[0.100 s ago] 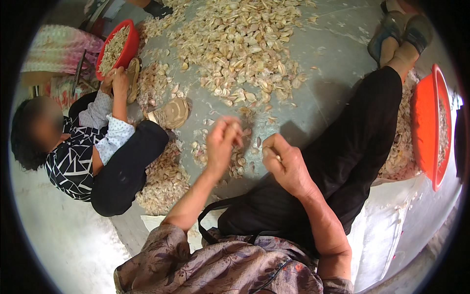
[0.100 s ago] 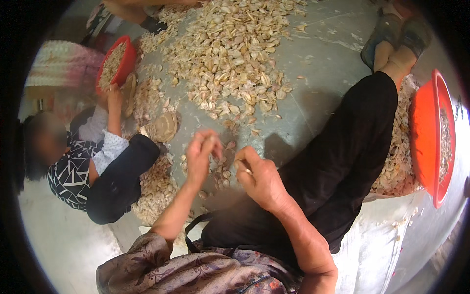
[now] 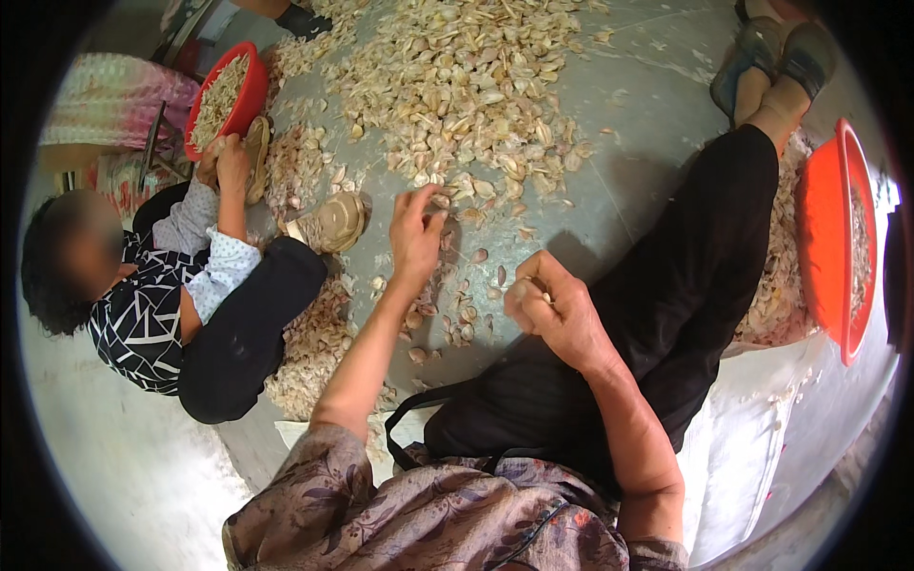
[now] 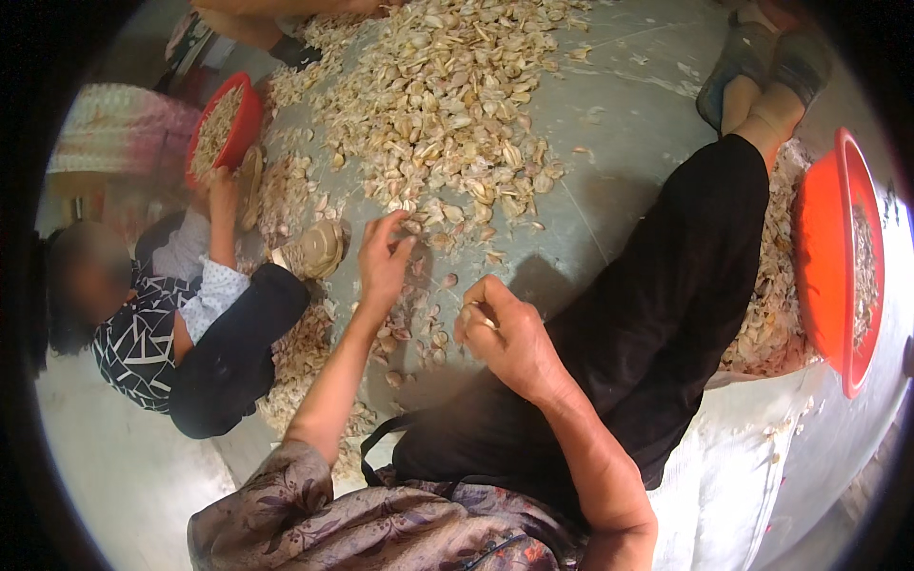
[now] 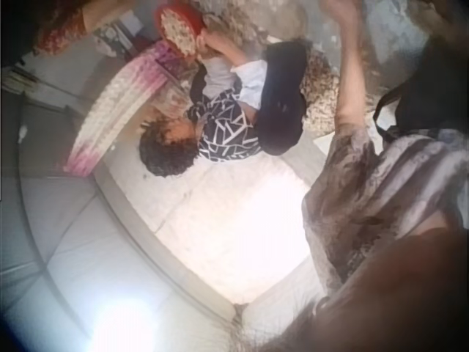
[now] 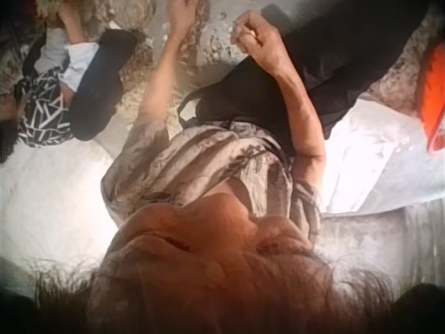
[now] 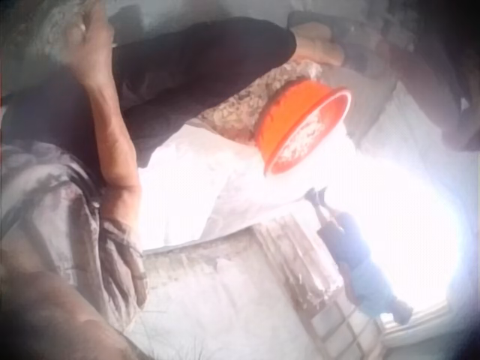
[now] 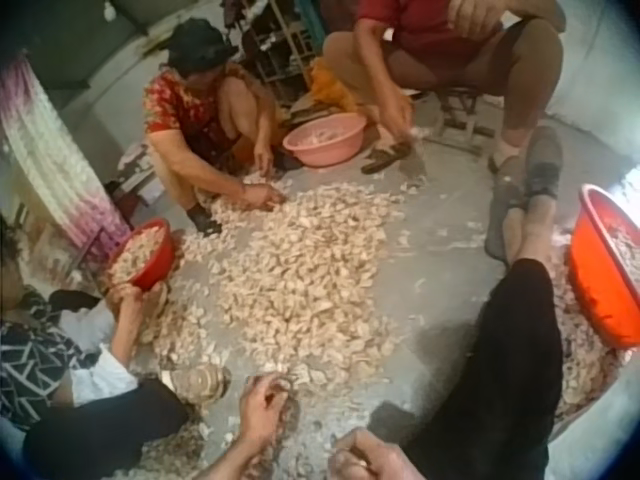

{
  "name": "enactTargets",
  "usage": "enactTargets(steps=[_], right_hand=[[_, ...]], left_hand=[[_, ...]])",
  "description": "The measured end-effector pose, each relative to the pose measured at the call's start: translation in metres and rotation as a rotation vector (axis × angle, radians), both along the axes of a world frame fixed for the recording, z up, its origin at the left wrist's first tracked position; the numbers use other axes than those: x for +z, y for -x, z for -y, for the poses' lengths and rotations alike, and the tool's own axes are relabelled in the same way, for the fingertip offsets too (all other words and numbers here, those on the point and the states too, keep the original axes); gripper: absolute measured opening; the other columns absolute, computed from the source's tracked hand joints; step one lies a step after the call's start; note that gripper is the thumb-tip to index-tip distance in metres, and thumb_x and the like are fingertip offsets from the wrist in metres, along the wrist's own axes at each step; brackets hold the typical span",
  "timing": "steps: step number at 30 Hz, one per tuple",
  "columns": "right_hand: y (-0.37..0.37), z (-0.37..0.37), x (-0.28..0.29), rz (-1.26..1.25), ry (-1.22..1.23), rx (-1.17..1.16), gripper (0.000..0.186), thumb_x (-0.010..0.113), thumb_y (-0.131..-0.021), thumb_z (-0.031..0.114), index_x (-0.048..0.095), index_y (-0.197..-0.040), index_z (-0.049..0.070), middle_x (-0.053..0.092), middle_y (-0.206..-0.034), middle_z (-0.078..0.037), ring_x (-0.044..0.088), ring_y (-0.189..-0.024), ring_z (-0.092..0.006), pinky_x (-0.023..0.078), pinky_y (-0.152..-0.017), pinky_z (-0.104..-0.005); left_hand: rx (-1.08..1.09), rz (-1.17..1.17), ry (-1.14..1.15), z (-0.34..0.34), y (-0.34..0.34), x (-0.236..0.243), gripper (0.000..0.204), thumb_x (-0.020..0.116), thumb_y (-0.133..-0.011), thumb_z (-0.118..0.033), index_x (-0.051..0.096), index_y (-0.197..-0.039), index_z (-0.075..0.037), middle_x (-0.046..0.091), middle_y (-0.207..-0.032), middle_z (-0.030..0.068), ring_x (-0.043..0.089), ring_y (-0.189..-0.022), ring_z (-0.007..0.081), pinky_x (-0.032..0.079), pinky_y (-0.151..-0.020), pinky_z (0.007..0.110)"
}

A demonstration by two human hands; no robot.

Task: The person sits on the floor and peels garlic cloves by hand, separating the skins and placing the peeled cloves into a red bowl. Another person nearby also peels garlic into a separate bowl.

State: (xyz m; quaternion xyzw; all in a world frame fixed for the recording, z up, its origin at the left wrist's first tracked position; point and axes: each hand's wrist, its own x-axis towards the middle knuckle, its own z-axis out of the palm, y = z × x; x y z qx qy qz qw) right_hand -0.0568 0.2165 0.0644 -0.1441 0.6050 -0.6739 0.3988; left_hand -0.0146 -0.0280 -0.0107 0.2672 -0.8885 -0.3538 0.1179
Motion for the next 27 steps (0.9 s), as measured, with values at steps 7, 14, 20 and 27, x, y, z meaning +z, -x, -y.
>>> enactTargets(steps=[7,14,20,27], right_hand=[[-0.001,0.006,-0.017,-0.055,-0.083,-0.044,0.009,0.053,-0.09,0.007,0.057,-0.096,0.0,0.058,-0.074,-0.008,0.05,-0.07,-0.0115,0.046,-0.067,-0.0295],[-0.001,0.006,-0.019,-0.173,-0.099,-0.052,0.014,0.057,-0.091,0.013,0.058,-0.094,-0.001,0.056,-0.072,-0.011,0.051,-0.069,-0.0138,0.046,-0.067,-0.0309],[-0.003,0.009,-0.022,-0.243,-0.082,-0.098,0.014,0.051,-0.093,0.014,0.059,-0.091,0.002,0.046,-0.068,0.003,0.041,-0.063,-0.0048,0.038,-0.056,-0.024],[-0.001,0.008,-0.019,-0.184,-0.13,-0.181,0.017,0.06,-0.09,0.015,0.054,-0.1,0.002,0.057,-0.07,-0.011,0.053,-0.064,-0.0174,0.046,-0.063,-0.0327]], left_hand=[[-0.077,-0.116,0.085,0.035,0.003,-0.03,0.013,0.064,-0.078,0.001,0.066,-0.09,-0.004,0.064,-0.087,0.0069,0.061,-0.068,0.0201,0.047,-0.062,0.029],[-0.091,-0.056,0.315,0.018,-0.003,-0.021,0.015,0.072,-0.077,-0.011,0.068,-0.091,-0.009,0.06,-0.091,0.0037,0.056,-0.086,0.0223,0.043,-0.077,0.033],[-0.255,-0.052,0.614,0.003,0.016,-0.013,0.017,0.072,-0.075,-0.015,0.069,-0.091,-0.012,0.057,-0.094,0.0019,0.051,-0.095,0.0224,0.034,-0.086,0.036],[-0.374,-0.072,0.326,-0.011,0.008,-0.003,0.014,0.069,-0.076,-0.009,0.063,-0.089,-0.008,0.06,-0.091,0.0054,0.053,-0.092,0.0248,0.036,-0.083,0.037]])
